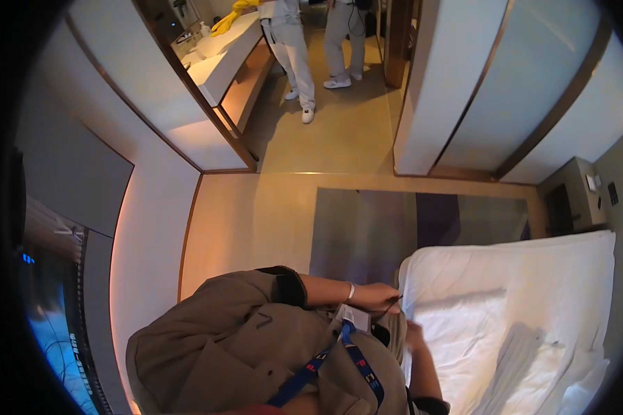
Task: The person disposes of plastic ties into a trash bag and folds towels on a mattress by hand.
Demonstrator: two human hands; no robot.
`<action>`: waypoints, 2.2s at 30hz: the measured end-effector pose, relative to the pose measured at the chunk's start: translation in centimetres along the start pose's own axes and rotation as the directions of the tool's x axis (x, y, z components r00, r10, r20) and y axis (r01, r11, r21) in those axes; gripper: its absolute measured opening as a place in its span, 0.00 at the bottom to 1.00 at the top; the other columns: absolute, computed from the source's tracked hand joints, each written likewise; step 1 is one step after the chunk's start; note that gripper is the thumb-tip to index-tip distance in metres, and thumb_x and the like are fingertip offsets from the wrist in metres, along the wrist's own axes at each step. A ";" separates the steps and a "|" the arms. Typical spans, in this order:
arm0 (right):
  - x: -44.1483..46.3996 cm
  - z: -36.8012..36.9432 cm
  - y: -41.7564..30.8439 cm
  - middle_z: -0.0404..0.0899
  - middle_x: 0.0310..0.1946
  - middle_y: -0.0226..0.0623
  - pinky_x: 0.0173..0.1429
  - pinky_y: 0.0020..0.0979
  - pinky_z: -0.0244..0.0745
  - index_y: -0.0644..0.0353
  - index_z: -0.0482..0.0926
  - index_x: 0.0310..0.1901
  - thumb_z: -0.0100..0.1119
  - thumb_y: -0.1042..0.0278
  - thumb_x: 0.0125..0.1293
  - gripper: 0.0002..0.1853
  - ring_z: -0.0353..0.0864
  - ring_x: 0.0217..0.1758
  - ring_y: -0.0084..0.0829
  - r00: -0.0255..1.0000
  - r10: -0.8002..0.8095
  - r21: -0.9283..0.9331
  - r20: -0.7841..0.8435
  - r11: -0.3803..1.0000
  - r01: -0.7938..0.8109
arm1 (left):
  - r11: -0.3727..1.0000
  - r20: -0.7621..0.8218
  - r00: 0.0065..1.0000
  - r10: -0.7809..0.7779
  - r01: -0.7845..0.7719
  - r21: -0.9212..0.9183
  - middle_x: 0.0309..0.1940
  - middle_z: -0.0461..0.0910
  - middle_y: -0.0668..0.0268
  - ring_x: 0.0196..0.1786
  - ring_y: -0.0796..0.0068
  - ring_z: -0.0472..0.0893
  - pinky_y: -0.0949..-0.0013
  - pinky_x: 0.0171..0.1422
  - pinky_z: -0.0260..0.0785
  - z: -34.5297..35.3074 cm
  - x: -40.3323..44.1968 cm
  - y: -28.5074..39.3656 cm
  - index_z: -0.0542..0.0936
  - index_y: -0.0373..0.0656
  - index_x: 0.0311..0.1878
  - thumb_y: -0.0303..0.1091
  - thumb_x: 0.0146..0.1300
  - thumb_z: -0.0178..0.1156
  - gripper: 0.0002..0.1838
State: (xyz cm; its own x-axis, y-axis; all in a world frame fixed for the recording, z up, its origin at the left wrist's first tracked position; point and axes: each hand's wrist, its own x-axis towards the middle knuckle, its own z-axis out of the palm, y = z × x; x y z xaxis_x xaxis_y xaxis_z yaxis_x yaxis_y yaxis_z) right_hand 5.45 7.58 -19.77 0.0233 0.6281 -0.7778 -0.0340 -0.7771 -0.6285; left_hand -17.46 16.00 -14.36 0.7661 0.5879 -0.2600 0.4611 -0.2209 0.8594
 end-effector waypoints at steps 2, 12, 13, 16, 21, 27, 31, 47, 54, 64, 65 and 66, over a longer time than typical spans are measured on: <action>-0.3 -0.9 0.7 0.78 0.26 0.32 0.31 0.24 0.70 0.64 0.80 0.35 0.60 0.64 0.57 0.11 0.74 0.26 0.22 1.000 0.012 -0.008 -0.021 1.000 -0.013 | 0.999 0.083 0.995 0.050 -0.050 -0.001 0.37 0.79 0.54 0.40 0.55 0.79 0.60 0.43 0.68 -0.5 -0.3 -2.3 0.79 0.43 0.39 0.50 0.59 0.56 0.18; -2.5 -1.0 -1.4 0.79 0.27 0.33 0.33 0.24 0.71 0.63 0.79 0.41 0.60 0.63 0.58 0.14 0.76 0.28 0.22 0.996 0.015 -0.090 -0.083 0.996 -0.022 | 0.610 0.529 0.793 -0.301 0.587 -0.532 0.59 0.68 0.61 0.60 0.67 0.65 0.58 0.61 0.61 5.0 -22.9 -18.5 0.66 0.47 0.63 0.51 0.66 0.45 0.27; -2.9 -1.0 -1.6 0.79 0.27 0.33 0.33 0.24 0.71 0.63 0.79 0.41 0.60 0.63 0.58 0.14 0.76 0.29 0.22 0.996 0.016 -0.094 -0.089 0.995 -0.024 | 0.563 0.499 0.789 -0.357 0.609 -0.559 0.59 0.68 0.61 0.60 0.67 0.66 0.59 0.61 0.61 4.7 -24.4 -17.2 0.67 0.47 0.63 0.52 0.66 0.45 0.27; -4.1 -1.0 -2.1 0.80 0.28 0.34 0.34 0.24 0.72 0.62 0.79 0.43 0.60 0.63 0.58 0.15 0.76 0.29 0.22 0.995 0.009 -0.118 -0.100 0.993 -0.021 | 0.505 0.367 0.813 -0.452 0.572 -0.646 0.59 0.69 0.60 0.60 0.67 0.66 0.60 0.61 0.61 4.2 -26.1 -13.5 0.67 0.46 0.62 0.52 0.66 0.45 0.27; -6.3 -1.0 -2.9 0.80 0.28 0.35 0.35 0.24 0.72 0.62 0.78 0.45 0.60 0.62 0.58 0.16 0.77 0.30 0.22 0.996 -0.011 -0.166 -0.094 0.986 -0.005 | 0.540 0.172 0.863 -0.475 0.440 -0.718 0.59 0.69 0.60 0.60 0.68 0.66 0.61 0.61 0.60 3.4 -26.1 -9.9 0.68 0.45 0.62 0.53 0.66 0.44 0.28; -8.7 0.6 -4.3 0.81 0.29 0.36 0.36 0.25 0.73 0.61 0.78 0.49 0.60 0.61 0.58 0.19 0.77 0.31 0.23 0.998 -0.045 -0.292 -0.035 0.956 0.033 | 0.777 -0.123 0.951 -0.285 0.153 -0.611 0.58 0.69 0.59 0.59 0.68 0.67 0.63 0.61 0.60 0.9 -24.6 -6.6 0.69 0.44 0.61 0.54 0.66 0.44 0.28; -1.2 -1.1 -1.4 0.81 0.33 0.37 0.40 0.24 0.73 0.62 0.76 0.50 0.62 0.59 0.57 0.21 0.78 0.34 0.24 0.927 -0.068 -0.598 0.369 0.747 0.292 | 0.613 -0.033 0.920 -0.389 0.232 -0.756 0.56 0.71 0.58 0.58 0.68 0.68 0.64 0.61 0.60 1.9 -21.5 -9.1 0.72 0.41 0.58 0.56 0.66 0.44 0.30; -9.6 7.1 -13.2 0.80 0.37 0.43 0.48 0.30 0.71 0.67 0.73 0.51 0.64 0.63 0.55 0.24 0.78 0.42 0.32 0.860 0.154 -0.657 0.487 0.713 0.244 | 0.921 -0.096 0.959 -0.268 0.226 -0.319 0.45 0.79 0.60 0.47 0.69 0.77 0.66 0.52 0.67 -3.1 -14.4 -8.4 0.77 0.37 0.48 0.52 0.61 0.53 0.26; -5.5 5.9 -10.4 0.79 0.30 0.50 0.38 0.45 0.73 0.58 0.75 0.35 0.55 0.57 0.56 0.13 0.78 0.37 0.50 0.867 -0.248 -0.902 0.432 -0.096 0.421 | 0.822 0.344 0.932 -0.115 0.284 -0.494 0.63 0.65 0.60 0.64 0.69 0.63 0.68 0.67 0.52 -3.4 -7.2 -5.1 0.67 0.42 0.62 0.63 0.63 0.43 0.36; -1.0 -0.7 -6.9 0.81 0.33 0.40 0.43 0.32 0.73 0.58 0.80 0.44 0.63 0.54 0.56 0.19 0.79 0.37 0.29 0.985 0.100 -0.691 0.142 0.722 0.027 | 0.574 0.521 0.644 -0.560 0.756 -0.316 0.58 0.69 0.52 0.56 0.60 0.72 0.55 0.55 0.65 3.1 -14.0 -17.9 0.72 0.44 0.58 0.59 0.58 0.50 0.32; 0.2 -2.4 -5.0 0.81 0.35 0.39 0.44 0.31 0.73 0.59 0.80 0.44 0.62 0.55 0.57 0.18 0.79 0.38 0.28 0.948 0.035 -0.814 0.317 0.523 0.253 | 0.522 0.512 0.583 -0.631 0.807 -0.276 0.57 0.70 0.53 0.54 0.60 0.73 0.53 0.53 0.66 4.7 -14.5 -19.9 0.73 0.45 0.57 0.57 0.59 0.50 0.30; 2.3 -4.2 -2.9 0.81 0.36 0.38 0.45 0.30 0.73 0.60 0.80 0.44 0.61 0.57 0.58 0.17 0.79 0.38 0.27 0.871 0.014 -0.840 0.491 0.273 0.469 | 0.529 0.536 0.617 -0.577 0.782 -0.330 0.56 0.71 0.54 0.53 0.62 0.74 0.52 0.50 0.68 6.7 -14.3 -23.8 0.74 0.44 0.56 0.54 0.59 0.51 0.28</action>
State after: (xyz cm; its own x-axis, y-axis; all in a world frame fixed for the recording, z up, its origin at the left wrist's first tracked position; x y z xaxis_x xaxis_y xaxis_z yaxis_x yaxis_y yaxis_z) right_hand 9.79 11.06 -19.73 -0.4705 0.5566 -0.6847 0.8410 0.0481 -0.5388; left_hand -36.41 7.66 -34.06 0.4462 0.0728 -0.8920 0.6951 0.5996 0.3967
